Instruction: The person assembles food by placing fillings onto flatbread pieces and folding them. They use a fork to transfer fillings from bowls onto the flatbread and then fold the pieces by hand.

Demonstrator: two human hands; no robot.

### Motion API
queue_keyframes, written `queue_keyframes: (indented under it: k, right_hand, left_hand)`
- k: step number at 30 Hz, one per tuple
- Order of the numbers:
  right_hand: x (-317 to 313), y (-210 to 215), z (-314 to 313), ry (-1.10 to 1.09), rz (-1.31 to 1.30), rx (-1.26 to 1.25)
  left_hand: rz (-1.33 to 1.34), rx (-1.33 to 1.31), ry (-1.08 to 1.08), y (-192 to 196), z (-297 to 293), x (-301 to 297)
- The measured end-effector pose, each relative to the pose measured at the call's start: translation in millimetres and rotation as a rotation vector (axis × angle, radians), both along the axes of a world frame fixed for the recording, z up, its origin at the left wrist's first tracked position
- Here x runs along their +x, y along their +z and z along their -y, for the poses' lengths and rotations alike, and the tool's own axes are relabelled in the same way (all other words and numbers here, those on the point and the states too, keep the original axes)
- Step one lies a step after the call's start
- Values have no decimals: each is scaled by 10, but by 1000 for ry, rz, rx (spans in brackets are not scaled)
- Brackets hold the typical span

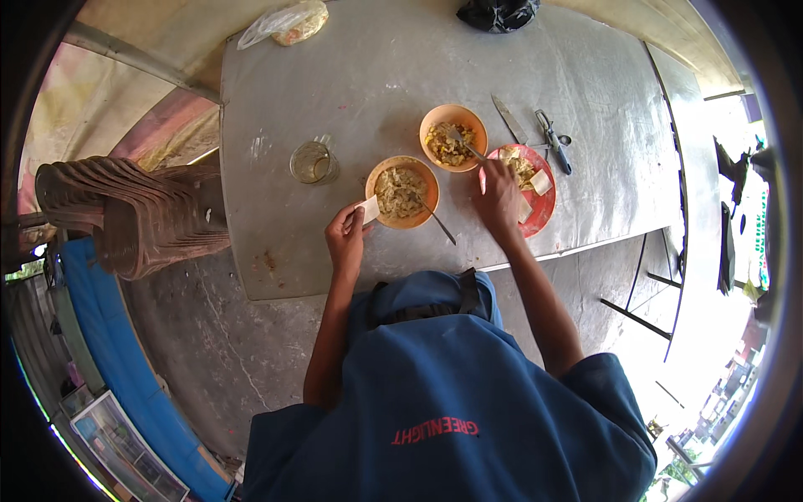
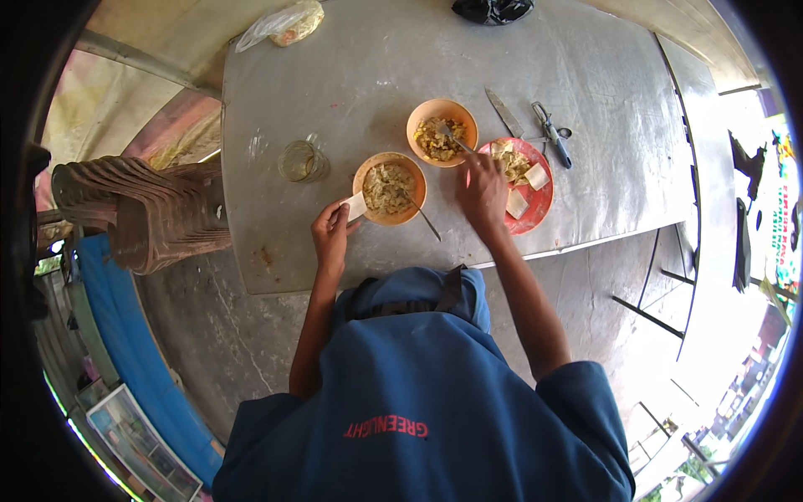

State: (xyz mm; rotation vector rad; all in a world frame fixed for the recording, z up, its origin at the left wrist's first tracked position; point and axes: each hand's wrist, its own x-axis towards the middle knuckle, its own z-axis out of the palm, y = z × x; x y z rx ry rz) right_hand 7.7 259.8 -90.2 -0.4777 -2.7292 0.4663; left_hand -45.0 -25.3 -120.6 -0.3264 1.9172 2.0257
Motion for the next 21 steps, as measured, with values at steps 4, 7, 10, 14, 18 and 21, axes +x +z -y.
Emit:
queue_keyframes:
  k: [4,7,10,14,18,21]
  right_hand:
    - [-268,-176,-406,40,115,-272]
    - [-391,-189,-545,52,266,-325]
    - [-425,-41,-657,170,328,-210]
    - [-420,191,-748,223,339,-89]
    - [-395,220,-735,267,301,-185]
    - [-353,135,-629,227,312,-249]
  left_hand:
    - [-68,-101,28,176,-139,-11]
    - [-94,-159,95,372,-279,-111]
    - [-135,-34,179,417,-547,-262]
    - [-146,37,147,272,-981,-539]
    - [-134,-26,100,127,-1384,-646]
    - [-124,-62,81,84,-1581,-619]
